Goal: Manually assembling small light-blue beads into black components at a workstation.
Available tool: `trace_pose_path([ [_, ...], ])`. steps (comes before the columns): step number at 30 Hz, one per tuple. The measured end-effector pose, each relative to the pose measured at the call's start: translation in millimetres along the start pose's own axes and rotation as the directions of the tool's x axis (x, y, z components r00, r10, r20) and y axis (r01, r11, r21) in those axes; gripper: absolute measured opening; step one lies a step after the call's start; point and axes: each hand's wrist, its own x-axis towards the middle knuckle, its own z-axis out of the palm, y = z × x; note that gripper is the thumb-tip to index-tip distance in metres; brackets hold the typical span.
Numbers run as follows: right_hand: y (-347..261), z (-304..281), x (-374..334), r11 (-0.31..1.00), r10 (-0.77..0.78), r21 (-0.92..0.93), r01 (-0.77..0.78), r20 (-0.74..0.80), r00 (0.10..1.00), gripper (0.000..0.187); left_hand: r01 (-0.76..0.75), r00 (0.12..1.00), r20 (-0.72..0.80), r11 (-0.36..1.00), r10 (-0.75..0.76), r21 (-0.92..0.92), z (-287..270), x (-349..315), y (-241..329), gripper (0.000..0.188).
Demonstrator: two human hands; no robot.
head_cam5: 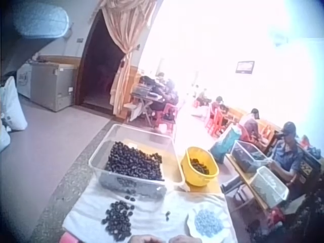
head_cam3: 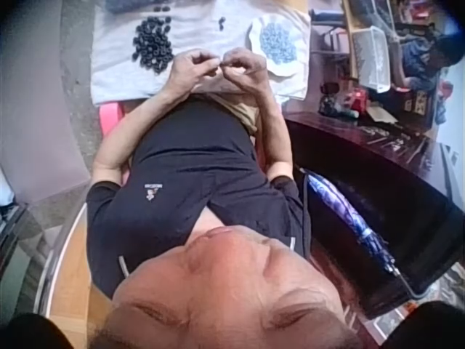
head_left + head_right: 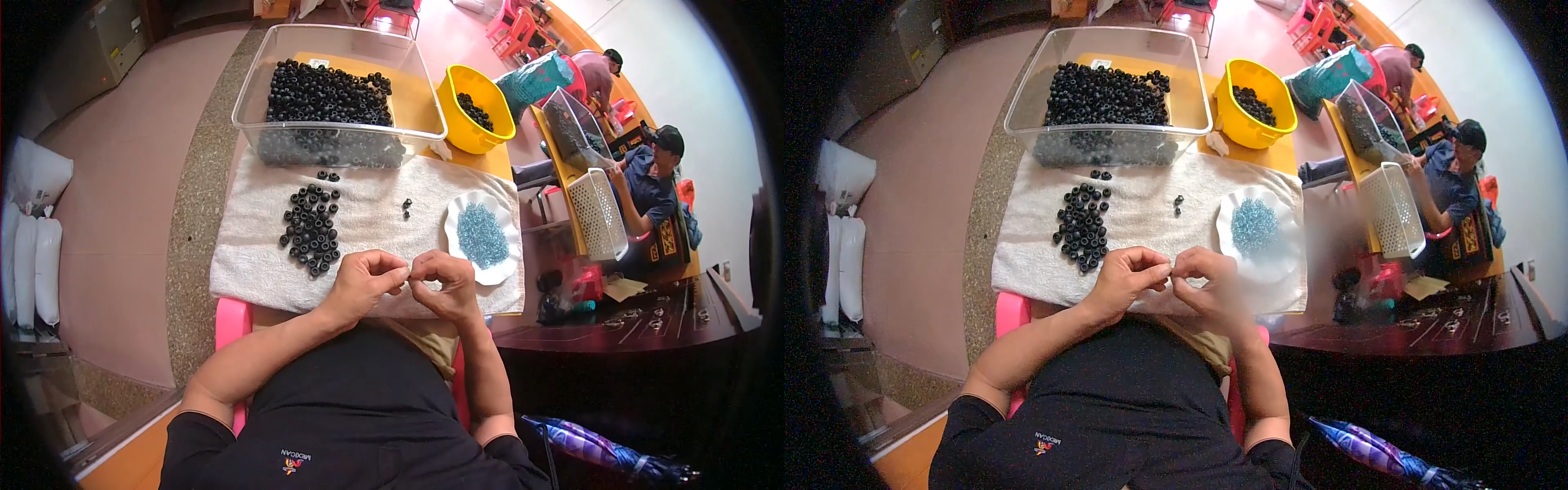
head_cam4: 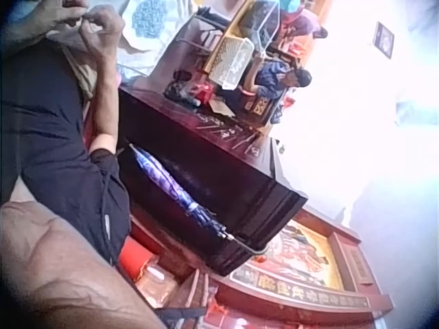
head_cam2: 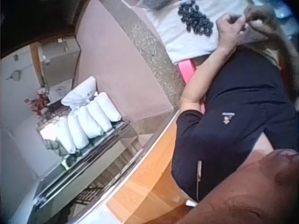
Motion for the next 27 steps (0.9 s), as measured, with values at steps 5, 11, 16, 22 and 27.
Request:
trace_pose_path([
  [5, 1, 1, 5, 0.998, -0.049, -0.045, 0.049, 0.007, 0.999, 0.012, -0.027, 1.0, -0.008, 1.0, 0.027, 0.011, 0, -1, -1, 0.015],
  [11, -1, -7, 15, 0.936, -0.182, -0.309, 0.171, -0.006, 0.983, 0.014, -0.147, 0.976, -0.132, 0.972, 0.173, 0.184, -4, 5, 7, 0.015],
  [16, 2, -2, 25, 0.685, -0.196, -0.696, 0.215, 0.108, 0.975, 0.013, -0.14, 0.972, -0.174, 0.984, 0.158, 0.108, -4, 4, 1, 0.015],
  [22, 10, -6, 28, 0.512, -0.106, -0.808, 0.293, 0.279, 0.954, 0.012, -0.136, 0.969, -0.202, 0.989, 0.143, 0.052, -5, 8, 1, 0.014],
  [27, 3, -34, 19, 0.659, -0.265, -0.723, 0.21, 0.038, 0.963, 0.015, -0.107, 0.973, -0.203, 0.994, 0.108, 0.014, -5, 8, 2, 0.013],
])
